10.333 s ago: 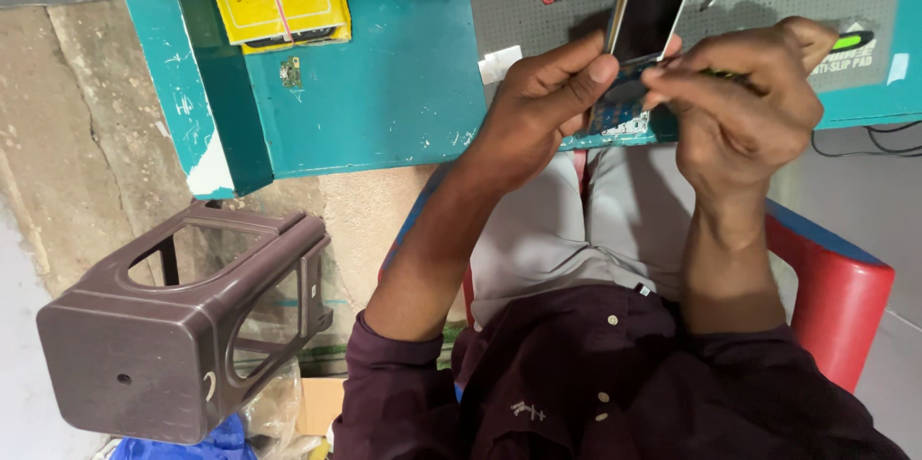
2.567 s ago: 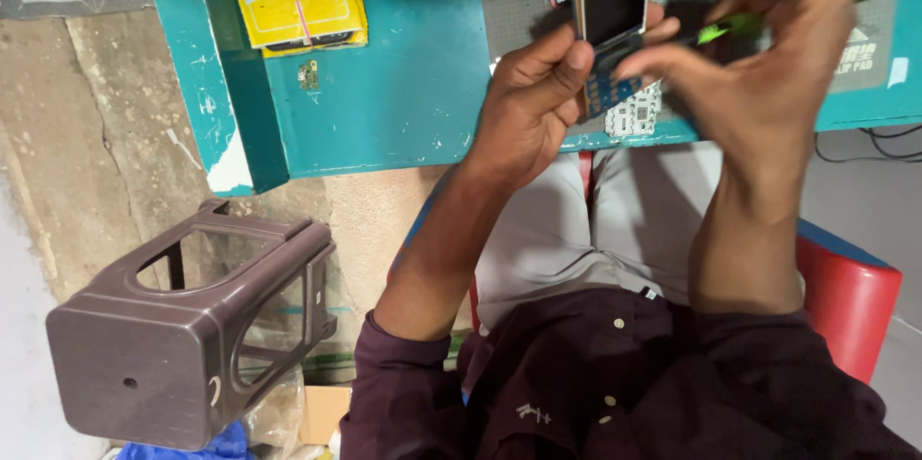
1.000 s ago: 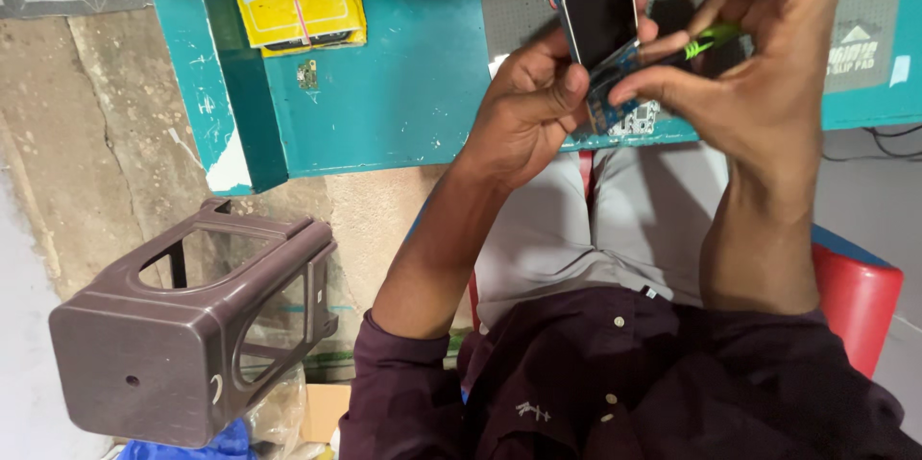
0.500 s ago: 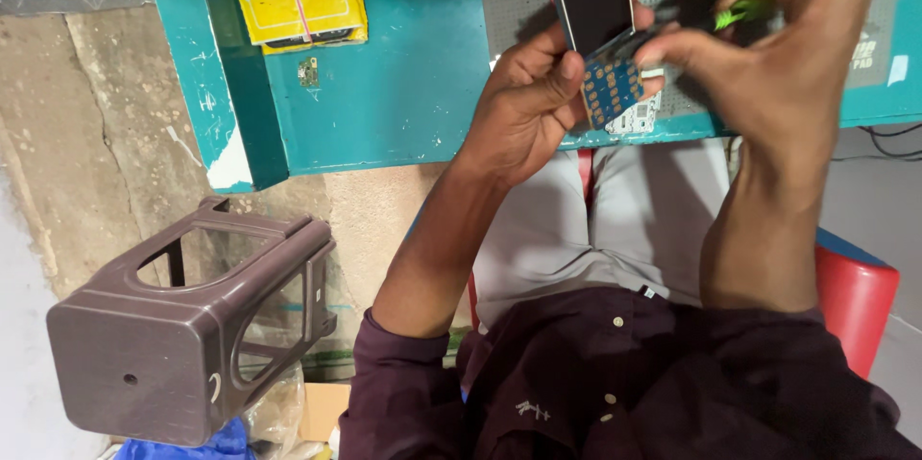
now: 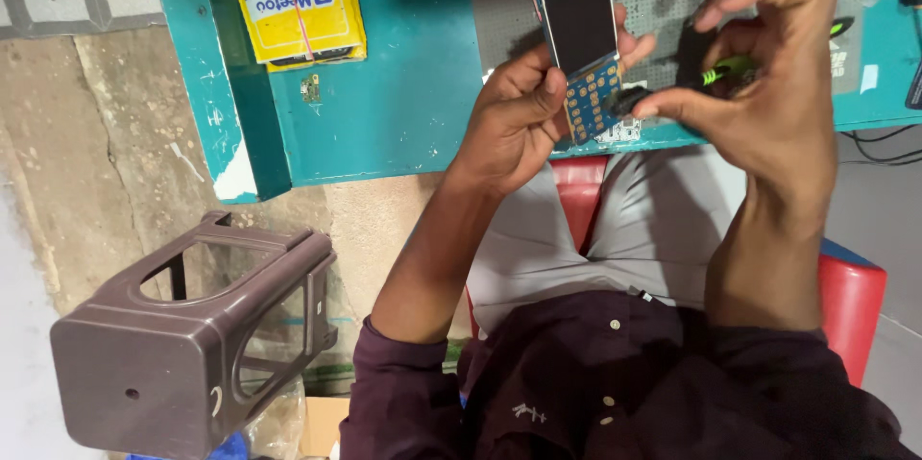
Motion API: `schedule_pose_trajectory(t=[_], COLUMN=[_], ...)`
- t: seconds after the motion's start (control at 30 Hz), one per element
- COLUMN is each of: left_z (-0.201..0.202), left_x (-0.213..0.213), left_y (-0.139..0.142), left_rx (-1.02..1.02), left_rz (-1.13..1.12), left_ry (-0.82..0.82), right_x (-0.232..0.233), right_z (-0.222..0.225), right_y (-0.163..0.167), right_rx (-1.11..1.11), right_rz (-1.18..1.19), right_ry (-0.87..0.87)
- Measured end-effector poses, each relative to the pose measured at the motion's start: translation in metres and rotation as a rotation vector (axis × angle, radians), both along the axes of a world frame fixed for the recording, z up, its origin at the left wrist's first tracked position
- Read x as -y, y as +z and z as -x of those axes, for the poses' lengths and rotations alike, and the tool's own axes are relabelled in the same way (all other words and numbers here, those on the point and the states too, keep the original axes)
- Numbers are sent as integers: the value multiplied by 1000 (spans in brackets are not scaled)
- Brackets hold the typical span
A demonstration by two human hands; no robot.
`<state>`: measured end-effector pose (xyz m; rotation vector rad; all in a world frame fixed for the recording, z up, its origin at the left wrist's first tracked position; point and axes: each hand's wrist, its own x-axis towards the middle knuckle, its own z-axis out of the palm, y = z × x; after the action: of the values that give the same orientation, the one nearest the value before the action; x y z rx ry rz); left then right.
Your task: The person holds a disassembled mobile phone and uses a green-handled screwdriver to work on the keypad area. They then use tweezers to manipulate small components on the circuit board.
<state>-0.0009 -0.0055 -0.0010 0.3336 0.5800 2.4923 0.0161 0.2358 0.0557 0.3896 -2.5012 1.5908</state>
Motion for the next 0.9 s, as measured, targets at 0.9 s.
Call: schedule_pose_trajectory(t=[0.9], left_z=[5], left_x=[-2], left_y=[-2], left_rx=[25], left_rz=[-32], left_ry=[-11], right_x=[8], right_z=[-2], right_y=[-8], right_rx=[120], right_rz=[81], right_ry=[-65])
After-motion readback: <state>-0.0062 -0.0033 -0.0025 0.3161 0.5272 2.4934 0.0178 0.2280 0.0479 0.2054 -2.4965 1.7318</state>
